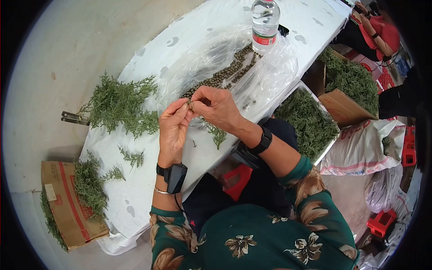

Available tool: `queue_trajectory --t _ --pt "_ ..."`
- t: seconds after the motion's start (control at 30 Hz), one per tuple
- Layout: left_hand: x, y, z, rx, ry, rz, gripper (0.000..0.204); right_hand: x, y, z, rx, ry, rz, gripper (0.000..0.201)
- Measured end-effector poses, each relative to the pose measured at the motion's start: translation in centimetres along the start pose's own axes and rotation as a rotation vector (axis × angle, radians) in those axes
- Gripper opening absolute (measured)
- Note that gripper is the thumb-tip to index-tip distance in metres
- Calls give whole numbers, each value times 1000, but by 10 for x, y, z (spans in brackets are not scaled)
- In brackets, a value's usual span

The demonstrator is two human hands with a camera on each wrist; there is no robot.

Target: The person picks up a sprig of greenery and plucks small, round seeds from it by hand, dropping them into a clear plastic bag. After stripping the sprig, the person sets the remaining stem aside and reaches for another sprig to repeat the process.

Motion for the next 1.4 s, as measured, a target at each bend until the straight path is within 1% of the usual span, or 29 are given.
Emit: queue_trajectory --t 0.3,0.4,0.57,0.73,1.0,1.07,1.13,1.2,1.4 --pt "-1 1 -1 24 1 7 15 -1 1 -2 -71 59 32 6" --pt "-1 4 -1 61 -16 39 15 -1 2 -4 -98 73 39 6" --pt "-2 -1 4 116 -53 8 15 -2 2 -3 -107 95 46 6" --pt "-2 -5 7 160 -91 -21 15 -3 3 -3 -98 71 25 5" --pt "-2 -6 8 211 -126 -83 15 -5 5 -1 -88 107 32 5" --pt "-2 -7 8 228 -122 -110 15 -5 4 1 -52 63 9 5" --pt "-2 -7 8 216 -116 -94 15 -4 4 1 -35 41 -4 5" --pt "-2 -7 8 193 -104 -65 15 -5 6 -3 -87 67 5 5" --pt "0 0 7 164 -96 -71 16 -5 4 -2 -100 62 -1 6"
Point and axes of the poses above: each hand's wrist, its own x-axis towards the middle knuckle, its own y-axis out of the back of the hand, z = x × y, the point moved 7 cm from there along x, towards the middle knuckle, and after that the axes turned 10 degrees about -y, right-handed, at the moved point
